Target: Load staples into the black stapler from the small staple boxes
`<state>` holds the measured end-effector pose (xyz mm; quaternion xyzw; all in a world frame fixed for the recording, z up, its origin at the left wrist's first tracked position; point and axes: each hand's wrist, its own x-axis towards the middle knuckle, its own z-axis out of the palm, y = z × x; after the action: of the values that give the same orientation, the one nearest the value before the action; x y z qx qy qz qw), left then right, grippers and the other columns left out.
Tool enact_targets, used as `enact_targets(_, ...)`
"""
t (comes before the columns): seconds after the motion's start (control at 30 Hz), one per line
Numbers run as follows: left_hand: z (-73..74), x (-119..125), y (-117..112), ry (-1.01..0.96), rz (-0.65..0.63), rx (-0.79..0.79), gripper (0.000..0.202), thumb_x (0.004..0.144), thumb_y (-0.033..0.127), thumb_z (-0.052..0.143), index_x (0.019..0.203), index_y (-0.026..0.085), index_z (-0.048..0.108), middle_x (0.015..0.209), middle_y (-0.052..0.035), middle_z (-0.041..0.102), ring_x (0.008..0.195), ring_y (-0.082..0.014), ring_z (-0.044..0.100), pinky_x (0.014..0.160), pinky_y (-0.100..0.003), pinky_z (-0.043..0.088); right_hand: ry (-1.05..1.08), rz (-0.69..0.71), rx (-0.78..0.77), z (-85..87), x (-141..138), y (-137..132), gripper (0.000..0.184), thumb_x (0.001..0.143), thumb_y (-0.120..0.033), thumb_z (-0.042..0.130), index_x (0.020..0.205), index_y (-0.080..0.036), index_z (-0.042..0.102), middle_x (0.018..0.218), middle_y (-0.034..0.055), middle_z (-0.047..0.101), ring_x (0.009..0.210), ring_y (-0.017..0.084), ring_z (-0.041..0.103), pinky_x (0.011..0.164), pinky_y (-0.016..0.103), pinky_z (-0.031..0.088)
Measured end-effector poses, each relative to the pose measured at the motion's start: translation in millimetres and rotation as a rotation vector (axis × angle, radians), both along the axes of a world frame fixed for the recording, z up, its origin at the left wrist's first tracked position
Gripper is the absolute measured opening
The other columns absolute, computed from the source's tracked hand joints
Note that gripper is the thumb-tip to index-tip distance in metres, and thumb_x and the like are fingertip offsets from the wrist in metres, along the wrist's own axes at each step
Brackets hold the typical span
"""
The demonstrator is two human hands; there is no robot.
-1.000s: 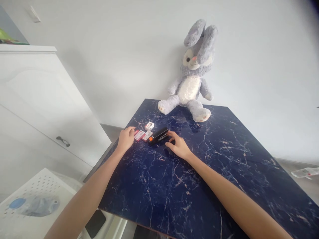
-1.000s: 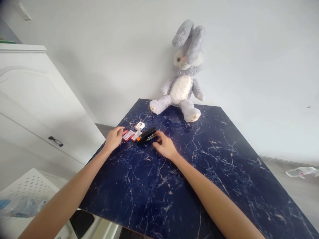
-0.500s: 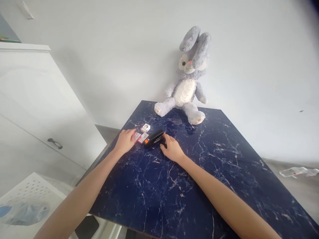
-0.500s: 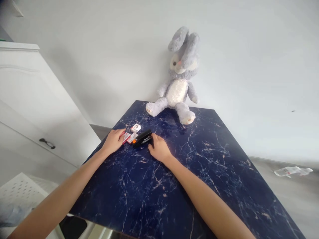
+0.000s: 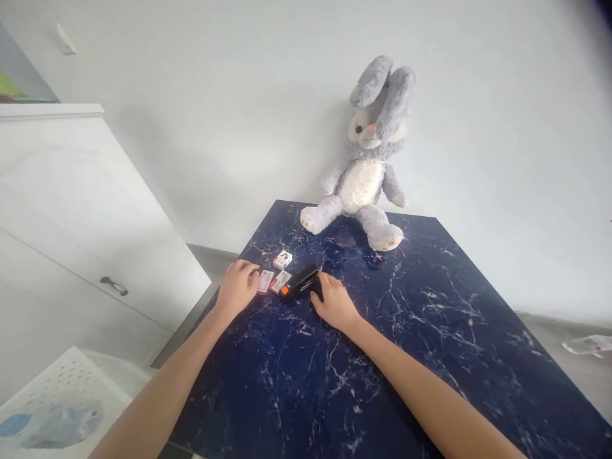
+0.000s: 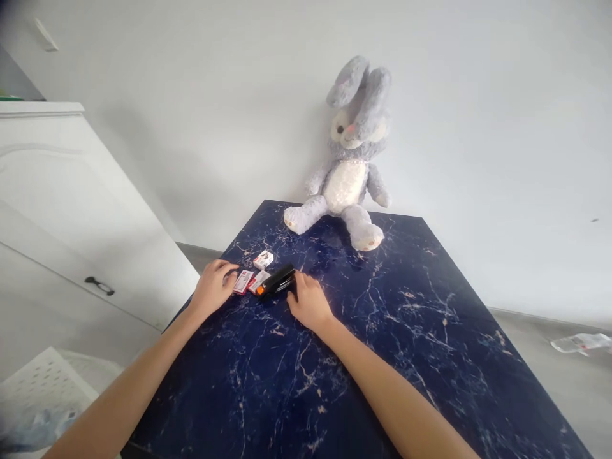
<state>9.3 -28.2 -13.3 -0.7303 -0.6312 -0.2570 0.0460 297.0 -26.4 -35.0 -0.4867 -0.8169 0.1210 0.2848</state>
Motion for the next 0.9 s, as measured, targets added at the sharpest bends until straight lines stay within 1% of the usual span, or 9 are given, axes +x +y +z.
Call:
enact_targets(0.13,8.3,-2,-5,0.051,-0.025,-0.11,0.037,0.094,0.042,0.049,0.121,0.024,0.066,0.123,-0.0114,0.06,0.114,-0.0314,0.056,0.1,-0.048,0.047,-0.022,0.006,0.004,0.4,1,0,0.05,0.09,-0.023,0.05,0.138,-0.013,0.043,0.122,0.0144,0.061,0.111,0.028,0.057,0.101,0.042,0.044)
enact_targets(0.2,14.6,-3,-7,0.08,-0.158,-0.128,0.046,0.089,0.043,0.056,0.132,0.027,0.059,0.139,-0.0096,0.052,0.132,-0.0365,0.042,0.108,-0.053,0.04,-0.033,0.008,0.0,1.1,1,0,0.05,0.091,-0.024,0.05,0.139,-0.013,0.042,0.122,0.0139,0.061,0.112,0.027,0.056,0.101,0.042,0.043)
enact_targets(0.27,18.9,-5,-8,0.079,-0.316,-0.161,0.055,0.086,0.036,0.059,0.14,0.029,0.052,0.148,-0.0066,0.045,0.14,-0.0362,0.032,0.113,-0.053,0.036,-0.04,0.004,-0.004,1.5,2,-1,0.051,0.091,-0.024,0.05,0.14,-0.013,0.041,0.122,0.0137,0.062,0.112,0.027,0.056,0.101,0.042,0.043)
enact_targets(0.33,18.4,-8,-5,0.043,-0.384,-0.189,0.059,0.083,0.029,0.059,0.142,0.028,0.049,0.147,-0.0066,0.046,0.138,-0.0329,0.037,0.112,-0.049,0.038,-0.044,-0.004,0.0,1.3,2,-1,0.052,0.091,-0.024,0.05,0.141,-0.013,0.041,0.122,0.0138,0.062,0.111,0.028,0.056,0.101,0.042,0.043)
enact_targets(0.43,10.6,-10,2,-0.027,-0.345,-0.182,0.051,0.086,0.03,0.058,0.136,0.027,0.055,0.138,-0.0074,0.055,0.126,-0.0287,0.052,0.107,-0.043,0.044,-0.043,0.002,0.018,0.9,2,-2,0.053,0.09,-0.025,0.051,0.141,-0.012,0.041,0.123,0.0142,0.062,0.111,0.028,0.056,0.101,0.042,0.043)
enact_targets(0.57,1.7,1,3,-0.04,-0.262,-0.095,0.038,0.091,0.034,0.054,0.127,0.025,0.062,0.131,-0.0072,0.061,0.116,-0.027,0.059,0.102,-0.042,0.048,-0.032,0.015,0.031,2.1,3,-2,0.052,0.091,-0.025,0.051,0.14,-0.011,0.041,0.123,0.0141,0.062,0.109,0.026,0.057,0.101,0.04,0.043)
enact_targets(0.67,0.8,13,-2,0.013,-0.212,-0.016,0.038,0.092,0.034,0.054,0.127,0.024,0.064,0.135,-0.0088,0.059,0.117,-0.03,0.056,0.101,-0.047,0.047,-0.044,0.004,0.036,2.6,2,-2,0.05,0.091,-0.024,0.05,0.139,-0.011,0.043,0.124,0.0147,0.062,0.109,0.026,0.057,0.101,0.04,0.043)
enact_targets(0.8,-1.3,24,-5,0.156,-0.384,-0.027,0.037,0.094,0.032,0.052,0.128,0.035,0.065,0.15,-0.0007,0.048,0.135,-0.0335,0.041,0.109,-0.055,0.038,-0.06,-0.008,0.052,0.8,0,-1,0.051,0.09,-0.023,0.05,0.139,-0.01,0.042,0.124,0.0151,0.062,0.11,0.027,0.057,0.101,0.04,0.043)
enact_targets(0.9,-5.6,25,-3,0.174,-0.386,-0.029,0.034,0.096,0.033,0.05,0.124,0.036,0.068,0.145,0.0,0.054,0.136,-0.0327,0.041,0.109,-0.055,0.038,-0.069,-0.012,0.062,-1.0,0,-1,0.05,0.09,-0.023,0.05,0.138,-0.01,0.043,0.123,0.0154,0.062,0.109,0.027,0.057,0.1,0.04,0.043)
